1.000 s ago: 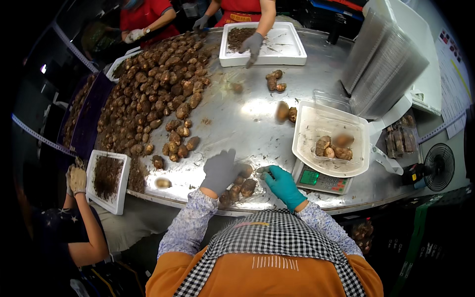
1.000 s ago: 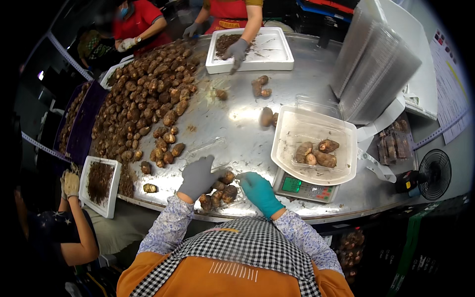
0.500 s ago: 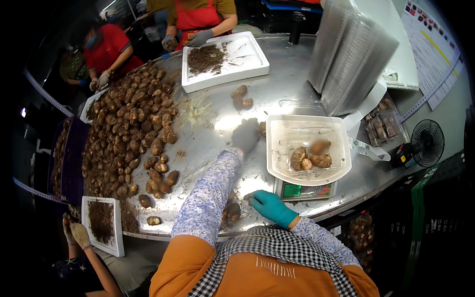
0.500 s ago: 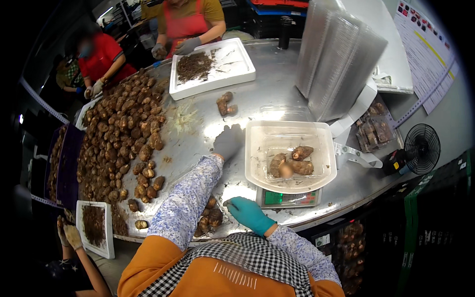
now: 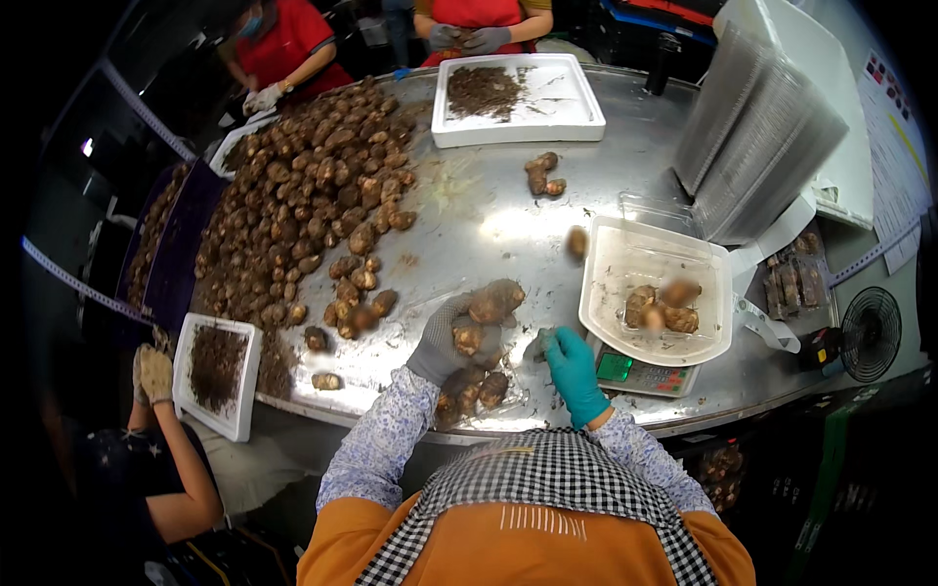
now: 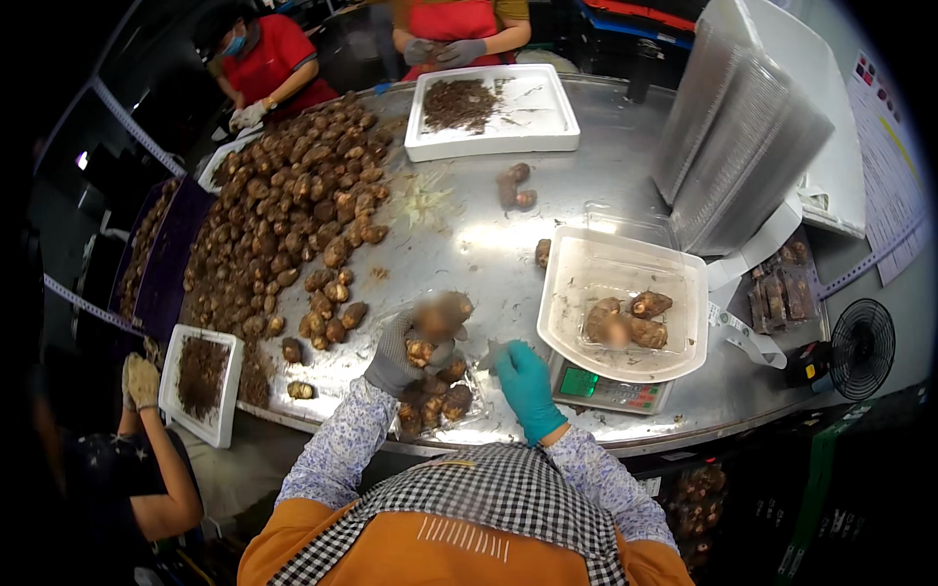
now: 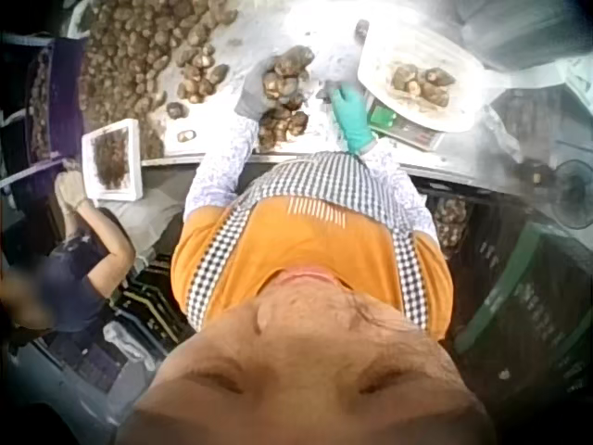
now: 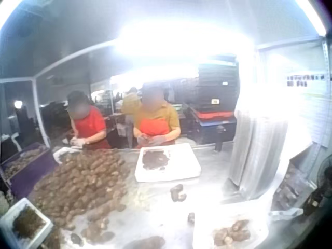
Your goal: The person sorts brown potatoes from a large pile on a stainless steel table into clear plastic containers. They weigh the containers on a digital scale, add more potatoes as needed, and then move the filled containers to a stack.
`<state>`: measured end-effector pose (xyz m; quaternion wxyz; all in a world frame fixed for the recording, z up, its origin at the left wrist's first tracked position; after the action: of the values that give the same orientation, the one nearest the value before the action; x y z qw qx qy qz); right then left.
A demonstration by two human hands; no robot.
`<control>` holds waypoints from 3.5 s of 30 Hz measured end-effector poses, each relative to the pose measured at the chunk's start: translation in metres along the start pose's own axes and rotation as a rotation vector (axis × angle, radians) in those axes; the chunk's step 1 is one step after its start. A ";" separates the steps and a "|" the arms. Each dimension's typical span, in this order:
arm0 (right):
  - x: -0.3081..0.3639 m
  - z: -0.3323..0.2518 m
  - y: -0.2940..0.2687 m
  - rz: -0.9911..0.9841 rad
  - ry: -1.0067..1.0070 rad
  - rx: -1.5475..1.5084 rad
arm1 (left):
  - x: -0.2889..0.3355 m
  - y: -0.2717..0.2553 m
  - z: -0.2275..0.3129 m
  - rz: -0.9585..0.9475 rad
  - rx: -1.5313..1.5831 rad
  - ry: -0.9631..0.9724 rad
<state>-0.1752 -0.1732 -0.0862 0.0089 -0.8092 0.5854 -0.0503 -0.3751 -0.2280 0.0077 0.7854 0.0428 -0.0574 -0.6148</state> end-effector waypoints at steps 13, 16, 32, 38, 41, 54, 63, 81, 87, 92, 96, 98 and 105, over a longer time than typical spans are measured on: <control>0.029 -0.093 0.003 -0.059 -0.478 0.009 | 0.063 0.046 -0.032 -0.078 0.428 -0.250; 0.036 -0.096 -0.001 0.024 -0.436 -0.059 | 0.066 0.053 -0.026 -0.064 0.716 -0.444; 0.030 -0.063 -0.001 -0.141 -0.187 -0.037 | 0.062 0.027 -0.022 0.180 -0.104 0.193; 0.036 -0.071 0.000 -0.237 -0.099 -0.017 | 0.071 0.027 -0.029 0.230 0.097 0.049; 0.029 -0.054 0.000 -0.179 -0.108 0.012 | 0.075 0.030 -0.029 0.183 0.537 -0.333; 0.024 -0.061 0.016 -0.099 -0.755 0.511 | 0.086 0.023 -0.068 0.237 0.382 -0.304; 0.023 -0.068 0.010 0.072 -0.387 0.148 | 0.087 0.030 -0.044 0.071 0.935 -0.456; 0.025 -0.076 0.012 0.012 -0.620 0.329 | 0.091 0.034 -0.039 0.068 0.820 -0.444; 0.040 -0.090 0.019 -0.113 -0.661 0.563 | 0.087 0.028 -0.074 0.358 0.358 -0.150; 0.021 -0.066 0.010 -0.014 -0.417 0.290 | 0.092 0.038 -0.034 -0.040 1.016 -0.427; 0.024 -0.064 0.012 -0.074 -0.429 0.217 | 0.093 0.020 -0.032 0.386 0.881 -0.509; 0.021 -0.070 0.010 -0.024 -0.542 0.261 | 0.099 -0.006 -0.030 0.549 0.699 -0.417; 0.022 -0.062 0.014 -0.145 -0.467 0.409 | 0.129 -0.058 -0.016 0.605 -0.385 -0.136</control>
<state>-0.1873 -0.1961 -0.0243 0.3019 -0.8198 0.4862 0.0195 -0.3974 -0.3671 -0.0113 0.9198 -0.1657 -0.0029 -0.3557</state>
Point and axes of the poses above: each hand's wrist, its own x-axis away from the middle knuckle, its own y-axis out of the palm, z = x × y, the point moved 3 cm from there along -x, towards the middle knuckle, and after that the axes turned 12 degrees about z, right-handed, at the moved point
